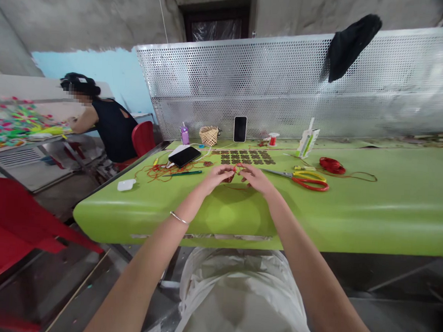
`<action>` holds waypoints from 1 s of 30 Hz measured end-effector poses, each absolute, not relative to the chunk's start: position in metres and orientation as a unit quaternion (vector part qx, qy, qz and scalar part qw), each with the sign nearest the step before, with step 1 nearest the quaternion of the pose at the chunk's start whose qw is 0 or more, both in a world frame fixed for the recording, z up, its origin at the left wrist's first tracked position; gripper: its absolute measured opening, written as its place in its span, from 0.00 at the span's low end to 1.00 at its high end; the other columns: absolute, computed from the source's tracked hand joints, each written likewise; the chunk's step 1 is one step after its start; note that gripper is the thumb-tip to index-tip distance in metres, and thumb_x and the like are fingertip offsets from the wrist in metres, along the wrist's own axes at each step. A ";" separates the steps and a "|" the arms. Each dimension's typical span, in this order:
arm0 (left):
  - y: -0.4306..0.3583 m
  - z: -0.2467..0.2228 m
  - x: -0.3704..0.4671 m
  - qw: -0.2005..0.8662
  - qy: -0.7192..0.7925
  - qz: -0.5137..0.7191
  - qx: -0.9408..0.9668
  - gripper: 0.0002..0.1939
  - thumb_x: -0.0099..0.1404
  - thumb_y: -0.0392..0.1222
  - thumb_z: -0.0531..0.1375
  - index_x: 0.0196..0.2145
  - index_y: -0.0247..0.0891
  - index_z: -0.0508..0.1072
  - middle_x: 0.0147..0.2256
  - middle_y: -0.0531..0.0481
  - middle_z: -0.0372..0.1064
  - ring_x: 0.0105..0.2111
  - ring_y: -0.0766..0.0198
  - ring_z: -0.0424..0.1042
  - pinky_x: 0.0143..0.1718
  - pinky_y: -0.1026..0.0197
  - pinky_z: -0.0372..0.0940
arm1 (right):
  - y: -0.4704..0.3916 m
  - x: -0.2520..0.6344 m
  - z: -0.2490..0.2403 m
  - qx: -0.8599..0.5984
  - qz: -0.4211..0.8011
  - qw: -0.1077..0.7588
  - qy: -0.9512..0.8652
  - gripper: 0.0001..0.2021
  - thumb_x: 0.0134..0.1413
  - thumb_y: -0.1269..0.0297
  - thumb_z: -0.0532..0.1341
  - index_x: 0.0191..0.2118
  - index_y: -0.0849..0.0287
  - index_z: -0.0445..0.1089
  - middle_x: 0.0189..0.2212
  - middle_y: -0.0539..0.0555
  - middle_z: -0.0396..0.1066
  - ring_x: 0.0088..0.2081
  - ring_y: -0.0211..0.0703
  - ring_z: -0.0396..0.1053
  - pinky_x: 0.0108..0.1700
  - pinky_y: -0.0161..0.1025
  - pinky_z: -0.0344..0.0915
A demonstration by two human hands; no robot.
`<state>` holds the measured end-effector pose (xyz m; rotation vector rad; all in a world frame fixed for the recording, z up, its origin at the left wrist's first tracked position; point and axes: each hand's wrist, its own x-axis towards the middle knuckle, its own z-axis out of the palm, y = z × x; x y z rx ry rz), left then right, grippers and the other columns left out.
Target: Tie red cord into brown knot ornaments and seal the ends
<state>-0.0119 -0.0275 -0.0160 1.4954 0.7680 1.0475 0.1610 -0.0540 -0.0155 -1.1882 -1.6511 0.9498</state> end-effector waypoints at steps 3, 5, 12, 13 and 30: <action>-0.029 -0.015 -0.012 0.546 0.311 0.426 0.651 0.13 0.49 0.42 0.66 0.33 0.35 0.75 0.23 0.54 0.67 0.22 0.70 0.63 0.27 0.65 0.58 | -0.056 0.161 -0.014 -0.471 0.387 0.435 -0.663 0.15 0.54 0.64 0.56 0.48 0.56 0.68 0.40 0.55 0.71 0.35 0.39 0.68 0.26 0.30 0.63; -0.029 -0.015 -0.012 0.542 0.307 0.422 0.659 0.13 0.49 0.42 0.66 0.33 0.35 0.74 0.22 0.54 0.67 0.22 0.70 0.63 0.26 0.65 0.58 | -0.058 0.161 -0.013 -0.469 0.388 0.435 -0.664 0.13 0.54 0.63 0.57 0.45 0.58 0.70 0.39 0.55 0.71 0.36 0.39 0.68 0.28 0.31 0.64; -0.030 -0.015 -0.011 0.532 0.319 0.411 0.668 0.13 0.49 0.43 0.67 0.32 0.34 0.74 0.22 0.53 0.68 0.22 0.69 0.64 0.26 0.65 0.60 | -0.056 0.161 -0.016 -0.468 0.392 0.436 -0.662 0.10 0.51 0.61 0.58 0.35 0.61 0.71 0.32 0.54 0.71 0.33 0.39 0.67 0.28 0.31 0.64; -0.030 -0.015 -0.011 0.531 0.322 0.412 0.667 0.13 0.49 0.42 0.67 0.32 0.34 0.74 0.22 0.53 0.68 0.22 0.69 0.65 0.26 0.65 0.60 | -0.056 0.161 -0.016 -0.468 0.392 0.437 -0.660 0.09 0.51 0.61 0.57 0.34 0.61 0.71 0.31 0.54 0.70 0.33 0.39 0.67 0.28 0.31 0.64; -0.030 -0.019 -0.010 0.479 0.349 0.406 0.696 0.09 0.52 0.42 0.65 0.29 0.33 0.74 0.23 0.50 0.69 0.21 0.69 0.65 0.24 0.65 0.57 | -0.053 0.161 -0.018 -0.471 0.347 0.458 -0.670 0.06 0.47 0.63 0.57 0.29 0.60 0.67 0.28 0.52 0.69 0.31 0.39 0.65 0.33 0.36 0.62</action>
